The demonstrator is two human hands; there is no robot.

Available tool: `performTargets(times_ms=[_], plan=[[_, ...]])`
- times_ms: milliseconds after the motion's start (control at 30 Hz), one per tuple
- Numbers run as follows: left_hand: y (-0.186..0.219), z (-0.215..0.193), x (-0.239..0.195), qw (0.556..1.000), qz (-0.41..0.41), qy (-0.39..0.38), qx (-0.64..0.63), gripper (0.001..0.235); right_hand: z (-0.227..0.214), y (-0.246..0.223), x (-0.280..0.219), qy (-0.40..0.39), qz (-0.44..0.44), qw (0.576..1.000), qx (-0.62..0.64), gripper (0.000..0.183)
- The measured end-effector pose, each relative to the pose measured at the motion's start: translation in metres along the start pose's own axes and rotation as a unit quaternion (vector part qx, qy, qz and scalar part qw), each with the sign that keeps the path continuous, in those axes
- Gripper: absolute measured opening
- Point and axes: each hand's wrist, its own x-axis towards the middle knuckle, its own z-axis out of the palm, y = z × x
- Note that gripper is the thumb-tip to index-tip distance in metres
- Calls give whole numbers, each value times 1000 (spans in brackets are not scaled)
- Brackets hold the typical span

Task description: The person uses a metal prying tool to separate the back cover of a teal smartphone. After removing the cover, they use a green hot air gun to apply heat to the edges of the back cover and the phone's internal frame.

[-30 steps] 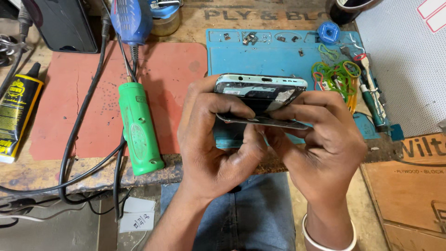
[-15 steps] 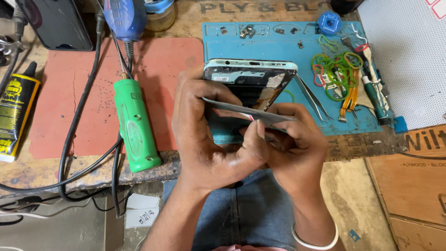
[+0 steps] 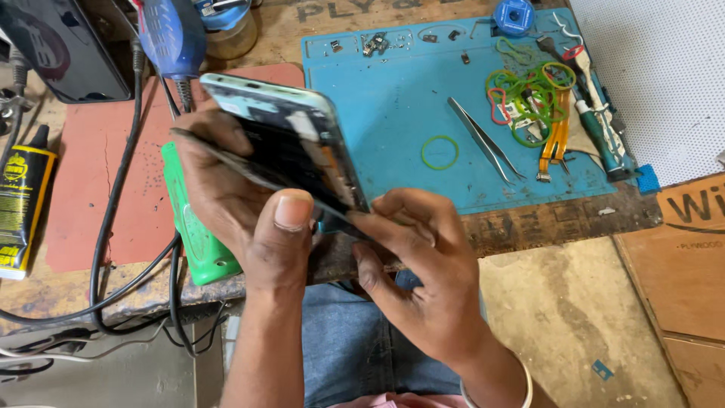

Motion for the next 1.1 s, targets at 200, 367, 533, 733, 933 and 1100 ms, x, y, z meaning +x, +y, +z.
performTargets(times_ms=[200,367,533,733,933,1100], plan=[[13,-8,11,995,-22,9,102,62,14,0,0,26,-37,997,-64,39],[18,-9,14,989,-108,19,99,62,16,3,-3,42,-12,998,-35,35],[19,-9,11,990,-37,-29,132,54,17,6,-6,45,20,998,28,34],[22,-13,6,988,-65,-41,131,60,22,12,-11,52,36,990,128,38],[22,-20,0,991,-118,-61,-33,78,28,19,-4,76,26,990,114,43],[26,-28,-1,975,-203,-60,-73,94,32,10,12,76,51,995,-41,51]])
